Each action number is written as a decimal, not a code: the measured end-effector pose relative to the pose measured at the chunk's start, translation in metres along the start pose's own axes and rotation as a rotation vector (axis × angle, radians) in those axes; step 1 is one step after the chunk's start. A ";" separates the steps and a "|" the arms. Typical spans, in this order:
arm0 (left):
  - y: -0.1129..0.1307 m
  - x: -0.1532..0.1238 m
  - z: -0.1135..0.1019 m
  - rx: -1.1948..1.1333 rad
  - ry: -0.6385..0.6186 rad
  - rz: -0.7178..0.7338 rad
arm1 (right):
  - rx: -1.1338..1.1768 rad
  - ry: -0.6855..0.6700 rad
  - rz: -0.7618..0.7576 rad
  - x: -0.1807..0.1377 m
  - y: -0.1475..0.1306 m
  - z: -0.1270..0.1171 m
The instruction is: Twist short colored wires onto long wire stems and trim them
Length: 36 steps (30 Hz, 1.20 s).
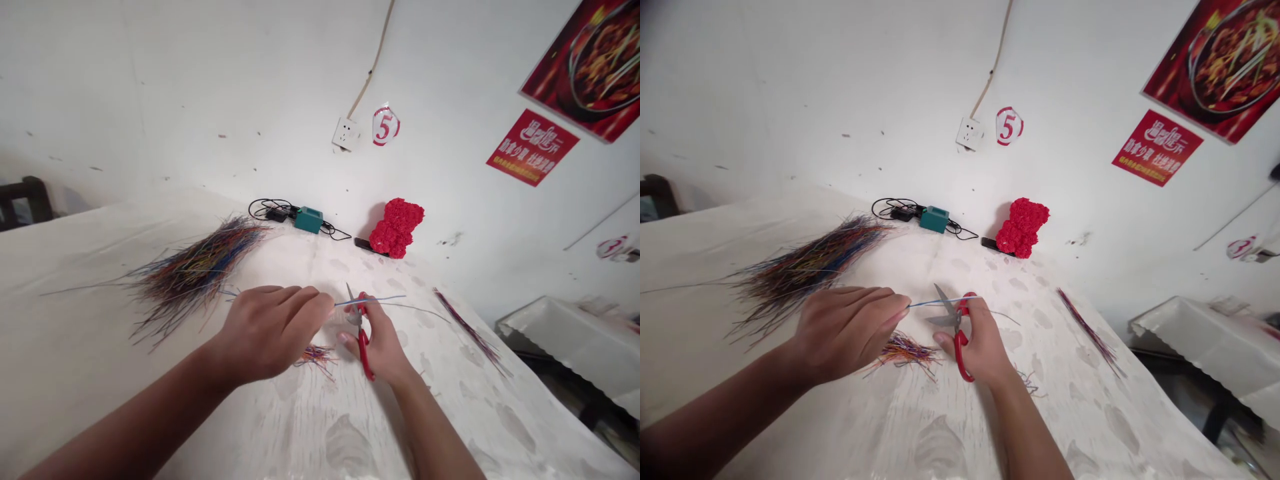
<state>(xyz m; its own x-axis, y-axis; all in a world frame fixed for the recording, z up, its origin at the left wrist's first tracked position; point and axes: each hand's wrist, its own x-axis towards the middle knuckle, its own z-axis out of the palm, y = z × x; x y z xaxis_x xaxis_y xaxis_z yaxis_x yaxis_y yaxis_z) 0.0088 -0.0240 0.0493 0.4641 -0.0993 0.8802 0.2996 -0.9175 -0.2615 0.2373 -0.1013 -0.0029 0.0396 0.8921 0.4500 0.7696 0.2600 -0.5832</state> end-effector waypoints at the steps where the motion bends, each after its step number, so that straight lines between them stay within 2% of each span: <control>1: -0.001 0.003 -0.007 -0.007 -0.029 0.043 | 0.004 -0.003 -0.003 0.000 0.001 0.001; 7: 0.001 0.028 -0.050 -0.048 -0.134 0.266 | 0.034 0.013 0.055 0.001 -0.001 0.002; 11: 0.005 0.041 -0.068 -0.064 -0.201 0.345 | 0.018 0.034 0.036 0.003 -0.003 0.000; 16: 0.007 0.052 -0.072 -0.050 -0.207 0.368 | 0.025 0.057 0.010 0.002 -0.001 0.000; 20: 0.005 0.049 -0.062 -0.041 -0.167 0.363 | 0.042 0.063 0.009 0.001 -0.001 0.001; 26: -0.001 0.036 -0.025 -0.034 -0.117 0.126 | 0.104 0.040 -0.042 -0.001 -0.005 0.000; 29: 0.002 0.036 -0.007 -0.060 -0.063 -0.093 | 0.124 0.031 0.007 -0.001 -0.008 0.000; 32: 0.006 0.037 0.009 -0.117 -0.064 -0.298 | 0.177 -0.004 0.059 0.000 -0.010 0.000; 36: 0.009 0.033 0.023 -0.202 -0.087 -0.422 | 0.241 -0.042 0.122 0.001 -0.010 0.002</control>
<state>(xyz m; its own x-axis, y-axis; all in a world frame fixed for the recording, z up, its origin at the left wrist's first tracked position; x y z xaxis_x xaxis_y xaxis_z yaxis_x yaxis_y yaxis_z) 0.0459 -0.0274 0.0673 0.4072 0.3226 0.8545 0.3132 -0.9281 0.2012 0.2286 -0.1027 0.0020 0.0924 0.9354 0.3412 0.5870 0.2257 -0.7775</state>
